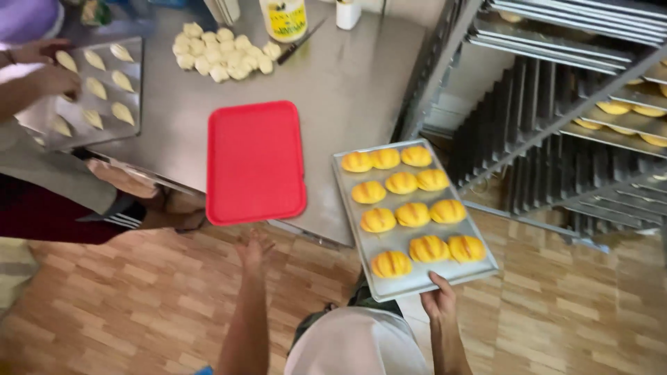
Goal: Transferring shaped dough pieces from a tray to a baking sheet, scoring them with a knife, and placing the sheets onto a bakery rack.
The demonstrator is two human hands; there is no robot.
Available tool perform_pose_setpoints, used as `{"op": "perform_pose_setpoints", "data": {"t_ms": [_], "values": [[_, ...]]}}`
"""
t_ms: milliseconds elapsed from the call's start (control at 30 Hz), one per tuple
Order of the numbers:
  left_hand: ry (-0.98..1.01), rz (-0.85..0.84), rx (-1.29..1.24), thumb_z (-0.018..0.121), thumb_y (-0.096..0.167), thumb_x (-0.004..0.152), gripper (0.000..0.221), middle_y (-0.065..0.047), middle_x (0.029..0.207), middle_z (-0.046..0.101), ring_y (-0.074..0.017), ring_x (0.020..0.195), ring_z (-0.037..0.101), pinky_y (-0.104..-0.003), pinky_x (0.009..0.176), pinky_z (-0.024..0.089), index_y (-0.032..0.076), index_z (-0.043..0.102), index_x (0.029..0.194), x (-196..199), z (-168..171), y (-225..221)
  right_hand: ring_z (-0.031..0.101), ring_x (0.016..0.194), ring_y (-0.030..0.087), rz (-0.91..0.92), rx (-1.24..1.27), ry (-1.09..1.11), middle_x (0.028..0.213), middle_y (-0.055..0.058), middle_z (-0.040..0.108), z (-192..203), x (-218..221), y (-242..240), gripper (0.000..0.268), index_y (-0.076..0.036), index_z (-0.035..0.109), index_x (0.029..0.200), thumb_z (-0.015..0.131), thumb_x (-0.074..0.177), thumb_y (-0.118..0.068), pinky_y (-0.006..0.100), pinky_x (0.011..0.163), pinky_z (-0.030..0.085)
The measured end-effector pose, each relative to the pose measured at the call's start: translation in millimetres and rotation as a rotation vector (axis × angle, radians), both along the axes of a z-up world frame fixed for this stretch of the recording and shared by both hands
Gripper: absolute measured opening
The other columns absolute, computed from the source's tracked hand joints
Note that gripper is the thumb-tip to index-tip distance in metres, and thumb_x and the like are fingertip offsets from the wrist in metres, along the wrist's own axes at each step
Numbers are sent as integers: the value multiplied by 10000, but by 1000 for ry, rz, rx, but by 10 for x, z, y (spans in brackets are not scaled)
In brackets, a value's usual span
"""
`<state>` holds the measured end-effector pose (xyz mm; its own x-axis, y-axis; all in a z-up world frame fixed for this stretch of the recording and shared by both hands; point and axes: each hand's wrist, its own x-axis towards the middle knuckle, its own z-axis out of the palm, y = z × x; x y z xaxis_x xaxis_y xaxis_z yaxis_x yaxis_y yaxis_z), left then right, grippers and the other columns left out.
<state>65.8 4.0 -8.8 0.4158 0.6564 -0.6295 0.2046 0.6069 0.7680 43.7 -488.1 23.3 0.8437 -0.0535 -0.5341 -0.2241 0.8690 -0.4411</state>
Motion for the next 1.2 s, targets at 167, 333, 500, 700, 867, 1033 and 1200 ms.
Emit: {"op": "perform_pose_setpoints", "data": {"t_ms": [167,333,500,700,867,1033,1200], "values": [[-124,18,-67,564,393,1011,409,-216,993,686,-309,735,717,-429,624,620,206,425,1346,411,10,103,601,1253,290,147,-27,52,1389,124,625,-47,727,794,636,-92,564,1412,635,798,54,451,1099,486],[-4,97,39,631,194,1012,649,-343,1211,587,-504,891,711,-592,826,612,117,284,1555,781,332,196,694,1039,262,295,-57,126,1179,51,651,76,1289,1405,339,-14,598,1241,713,929,-85,507,977,579],[117,141,300,524,76,950,423,-246,1139,538,-457,741,711,-494,677,651,20,429,1358,723,361,593,728,867,309,735,-427,243,919,25,657,585,1156,1590,131,-81,660,960,752,904,-155,544,826,646],[298,92,339,650,149,933,559,-241,1186,547,-436,688,717,-508,569,683,141,381,1424,621,201,1003,699,673,349,582,-929,-271,885,235,684,-596,1641,776,97,92,707,975,629,922,68,440,604,632],[612,-450,778,698,404,892,378,-206,653,654,-373,549,674,-464,480,566,27,683,898,188,193,1351,665,831,215,463,-1360,-447,1005,131,680,222,2359,1326,222,-62,727,1146,773,936,-117,345,680,579],[-98,-557,898,843,142,844,111,-107,694,652,-238,687,667,-295,702,514,109,750,792,910,838,488,690,1038,381,839,-1862,-451,1193,155,678,713,2544,2175,513,-134,657,1329,810,851,-242,478,864,606],[-226,-1504,1493,877,343,645,721,-120,1228,591,-375,1216,548,-519,952,524,139,638,1294,1425,885,-409,531,1329,435,1474,-2174,-379,1333,112,563,488,2395,2448,632,-295,500,1444,735,864,-381,583,1080,454]]}}
